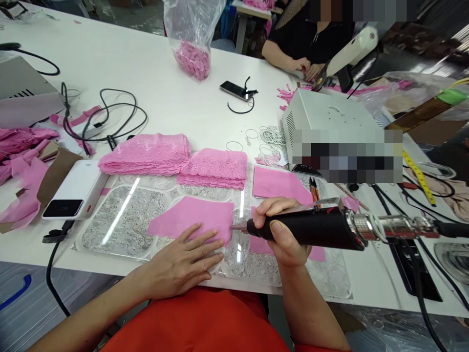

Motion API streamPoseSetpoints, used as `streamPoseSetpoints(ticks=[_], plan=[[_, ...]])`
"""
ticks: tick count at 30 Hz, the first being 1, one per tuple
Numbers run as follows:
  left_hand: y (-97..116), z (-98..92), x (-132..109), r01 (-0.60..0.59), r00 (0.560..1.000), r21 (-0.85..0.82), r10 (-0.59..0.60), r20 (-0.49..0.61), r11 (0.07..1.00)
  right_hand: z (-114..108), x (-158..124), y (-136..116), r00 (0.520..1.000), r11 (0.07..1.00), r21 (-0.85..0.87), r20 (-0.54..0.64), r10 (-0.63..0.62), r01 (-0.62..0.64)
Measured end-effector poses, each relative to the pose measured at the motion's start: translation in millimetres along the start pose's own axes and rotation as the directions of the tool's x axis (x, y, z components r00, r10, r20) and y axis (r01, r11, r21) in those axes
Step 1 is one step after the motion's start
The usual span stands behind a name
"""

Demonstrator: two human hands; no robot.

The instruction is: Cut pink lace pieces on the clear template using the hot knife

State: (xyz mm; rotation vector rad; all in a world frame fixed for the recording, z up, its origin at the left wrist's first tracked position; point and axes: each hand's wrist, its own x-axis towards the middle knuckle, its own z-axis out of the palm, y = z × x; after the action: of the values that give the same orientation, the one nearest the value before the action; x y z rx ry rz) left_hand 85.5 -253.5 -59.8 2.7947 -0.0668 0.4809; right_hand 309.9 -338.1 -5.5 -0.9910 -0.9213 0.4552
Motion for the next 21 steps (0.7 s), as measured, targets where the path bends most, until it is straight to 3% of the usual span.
streamPoseSetpoints(ticks=[4,7,12,16,21], plan=[[1,0.7,-1,-0.006,0.999,0.011,0.007,-0.039,1.0,-2,-2,-2,1.0,1.0,-0.004,0.017,0.007,-0.007],[1,-3.0,-5,0.013,0.994,0.03,-0.01,-0.107,0.999,3,2,-1,0.999,1.0,-0.004,-0.045,-0.03,0.03],[-10,-15.4,-24,0.198,0.953,0.123,-0.161,-0.258,0.973,23,11,6,0.971,0.992,-0.041,-0.205,-0.124,0.118],[-21,-19.2,-43,0.307,0.919,0.153,-0.251,-0.304,0.939,37,14,17,0.976,0.994,-0.064,-0.197,-0.097,0.086],[-24,-18.9,-55,0.351,0.902,0.148,-0.291,-0.32,0.925,43,15,26,0.983,0.991,-0.084,-0.141,-0.116,0.105]])
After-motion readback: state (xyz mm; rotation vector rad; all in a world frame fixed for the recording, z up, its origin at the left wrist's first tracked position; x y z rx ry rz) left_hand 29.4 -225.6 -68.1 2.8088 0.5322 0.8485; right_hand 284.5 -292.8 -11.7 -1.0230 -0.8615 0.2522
